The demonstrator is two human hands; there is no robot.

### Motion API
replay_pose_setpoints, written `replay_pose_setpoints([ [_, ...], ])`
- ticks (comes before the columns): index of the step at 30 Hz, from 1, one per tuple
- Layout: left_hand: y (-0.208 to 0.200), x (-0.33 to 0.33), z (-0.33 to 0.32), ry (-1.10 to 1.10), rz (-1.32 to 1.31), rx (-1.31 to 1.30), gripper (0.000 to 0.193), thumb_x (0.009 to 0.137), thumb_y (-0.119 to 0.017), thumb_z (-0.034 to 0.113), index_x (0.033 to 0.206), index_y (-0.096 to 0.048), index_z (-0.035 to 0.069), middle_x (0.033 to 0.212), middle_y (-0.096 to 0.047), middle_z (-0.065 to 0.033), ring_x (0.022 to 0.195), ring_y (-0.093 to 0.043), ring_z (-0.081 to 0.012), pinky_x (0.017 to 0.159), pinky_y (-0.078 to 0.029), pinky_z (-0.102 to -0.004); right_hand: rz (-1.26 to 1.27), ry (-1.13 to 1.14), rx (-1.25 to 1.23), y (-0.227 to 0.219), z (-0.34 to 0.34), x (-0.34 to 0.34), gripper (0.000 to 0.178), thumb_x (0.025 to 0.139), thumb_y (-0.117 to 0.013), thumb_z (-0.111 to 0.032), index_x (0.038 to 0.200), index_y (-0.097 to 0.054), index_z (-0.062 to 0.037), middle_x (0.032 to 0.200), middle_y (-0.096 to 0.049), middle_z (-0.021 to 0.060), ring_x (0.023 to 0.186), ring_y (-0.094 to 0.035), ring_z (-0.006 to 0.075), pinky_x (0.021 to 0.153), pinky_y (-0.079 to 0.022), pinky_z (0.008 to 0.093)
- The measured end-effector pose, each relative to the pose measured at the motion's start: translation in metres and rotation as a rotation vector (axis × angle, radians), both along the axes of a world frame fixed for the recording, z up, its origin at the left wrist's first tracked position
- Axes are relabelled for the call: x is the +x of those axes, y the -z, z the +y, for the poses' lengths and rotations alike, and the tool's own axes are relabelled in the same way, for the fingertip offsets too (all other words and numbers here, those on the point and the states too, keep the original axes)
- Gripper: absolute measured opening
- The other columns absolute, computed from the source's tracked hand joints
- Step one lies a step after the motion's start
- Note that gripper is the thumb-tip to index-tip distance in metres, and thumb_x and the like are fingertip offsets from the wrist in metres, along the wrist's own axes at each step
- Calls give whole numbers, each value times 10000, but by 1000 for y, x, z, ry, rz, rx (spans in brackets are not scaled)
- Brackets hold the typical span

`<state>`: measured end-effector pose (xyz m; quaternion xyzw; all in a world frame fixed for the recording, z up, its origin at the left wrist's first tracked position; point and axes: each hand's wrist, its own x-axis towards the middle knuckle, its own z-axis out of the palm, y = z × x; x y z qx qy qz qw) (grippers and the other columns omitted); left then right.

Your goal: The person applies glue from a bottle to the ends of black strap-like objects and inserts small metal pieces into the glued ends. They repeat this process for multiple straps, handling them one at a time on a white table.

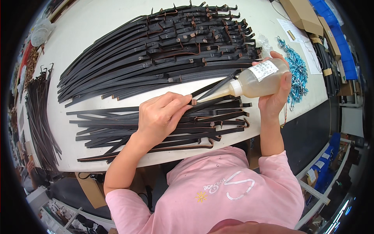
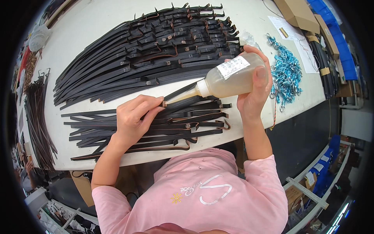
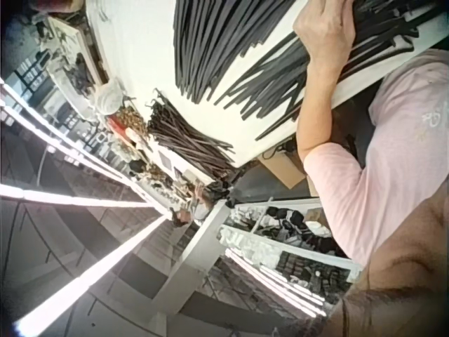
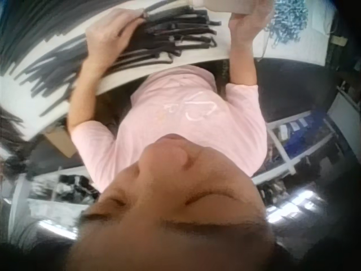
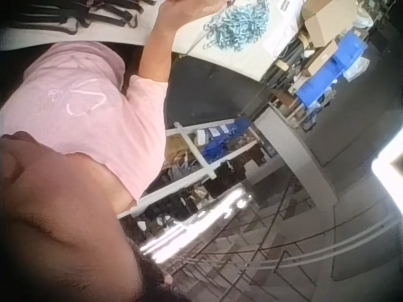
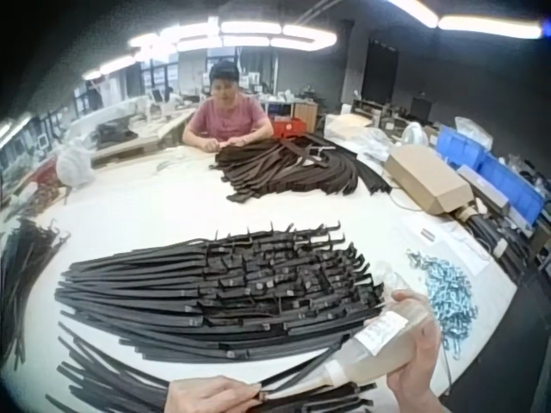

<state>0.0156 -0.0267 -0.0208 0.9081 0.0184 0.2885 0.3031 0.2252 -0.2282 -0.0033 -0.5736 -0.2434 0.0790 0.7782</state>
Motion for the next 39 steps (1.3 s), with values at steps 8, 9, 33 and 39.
replay_pose_setpoints([
  [8, 0, -3, -3, -54, 75, 110, 276, 753, -815, 1, 1017, -749, 53, 808, -675, -54, 622, -650, -188, 536, -496, -297, -139, 102, -128, 11, -6, 3, 728, 963, -573, -568, 1353, -509, 43, 1115, -636, 171, 1013, -686, 239, 897, -569, 342],
  [9, 0, -2, -3, -59, 72, 111, 280, 751, -817, 3, 1017, -749, 54, 804, -666, -52, 615, -642, -186, 533, -492, -300, -133, 98, -135, 11, -6, 2, 726, 965, -573, -567, 1353, -509, 43, 1115, -635, 170, 1011, -687, 239, 898, -569, 343],
  [33, 10, -1, -3, -56, 50, 155, 267, 790, -813, 101, 1041, -724, 84, 776, -605, -24, 569, -595, -190, 512, -469, -318, -155, 111, -205, 14, -3, -3, 778, 951, -564, -613, 1353, -500, 51, 1105, -627, 172, 1057, -677, 276, 927, -574, 382],
  [39, 9, -2, -3, -58, 56, 156, 262, 793, -810, 97, 1040, -724, 86, 775, -595, -26, 565, -586, -190, 512, -462, -320, -156, 108, -200, 13, -2, -3, 770, 946, -569, -592, 1360, -495, 53, 1103, -630, 170, 1042, -682, 280, 920, -573, 387],
])
